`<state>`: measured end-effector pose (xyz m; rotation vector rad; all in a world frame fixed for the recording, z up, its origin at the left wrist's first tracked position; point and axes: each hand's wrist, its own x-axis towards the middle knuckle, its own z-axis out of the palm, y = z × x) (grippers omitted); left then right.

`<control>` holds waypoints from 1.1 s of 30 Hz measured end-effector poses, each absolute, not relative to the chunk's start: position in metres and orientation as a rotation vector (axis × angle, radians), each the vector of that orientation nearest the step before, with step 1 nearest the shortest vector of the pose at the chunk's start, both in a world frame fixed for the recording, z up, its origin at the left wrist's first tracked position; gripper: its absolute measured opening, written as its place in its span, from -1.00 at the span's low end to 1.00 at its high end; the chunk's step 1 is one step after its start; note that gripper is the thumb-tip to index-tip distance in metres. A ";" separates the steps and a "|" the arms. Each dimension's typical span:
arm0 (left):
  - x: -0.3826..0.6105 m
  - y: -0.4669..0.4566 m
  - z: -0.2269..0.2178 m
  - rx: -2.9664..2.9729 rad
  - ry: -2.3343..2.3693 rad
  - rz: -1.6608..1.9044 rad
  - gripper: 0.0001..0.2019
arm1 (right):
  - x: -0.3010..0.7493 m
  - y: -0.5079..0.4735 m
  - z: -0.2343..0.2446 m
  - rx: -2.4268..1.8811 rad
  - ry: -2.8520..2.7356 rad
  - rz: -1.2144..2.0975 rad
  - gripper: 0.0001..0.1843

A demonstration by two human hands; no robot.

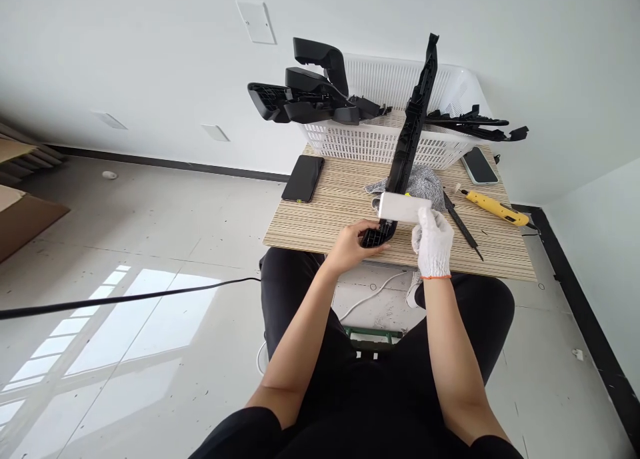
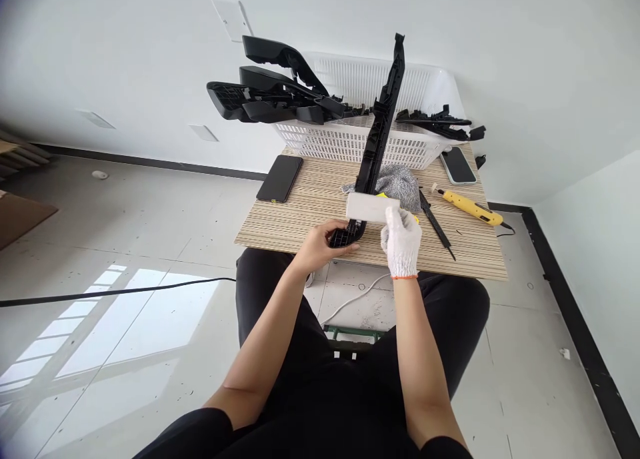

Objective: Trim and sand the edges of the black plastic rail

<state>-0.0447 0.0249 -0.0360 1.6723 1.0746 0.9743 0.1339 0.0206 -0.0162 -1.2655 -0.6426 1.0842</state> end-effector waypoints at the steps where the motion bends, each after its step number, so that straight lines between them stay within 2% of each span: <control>1: -0.045 0.025 -0.036 1.675 1.075 0.980 -0.63 | 0.134 0.020 -0.016 -1.266 -0.628 1.054 -0.64; 5: -0.044 0.025 -0.037 1.668 1.081 0.977 -0.63 | 0.133 0.022 -0.017 -1.286 -0.714 1.117 -0.65; 9: -0.044 0.025 -0.037 1.671 1.081 0.995 -0.63 | 0.134 0.023 -0.017 -1.287 -0.550 1.056 -0.64; 13: -0.044 0.025 -0.036 1.655 1.077 0.983 -0.64 | 0.136 0.020 -0.019 -1.269 -0.716 1.112 -0.66; 18: -0.044 0.025 -0.036 1.650 1.067 0.984 -0.60 | 0.148 0.011 -0.020 -1.072 -0.675 1.080 -0.67; 23: -0.045 0.026 -0.037 1.667 1.079 0.963 -0.57 | 0.156 0.014 -0.015 -0.913 -0.583 1.187 -0.58; 26: -0.045 0.026 -0.037 1.670 1.095 0.966 -0.58 | 0.151 0.017 -0.017 -0.979 -0.618 1.196 -0.77; 33: -0.045 0.025 -0.036 1.680 1.086 0.963 -0.61 | 0.140 0.018 -0.028 -1.146 -0.857 1.015 -0.69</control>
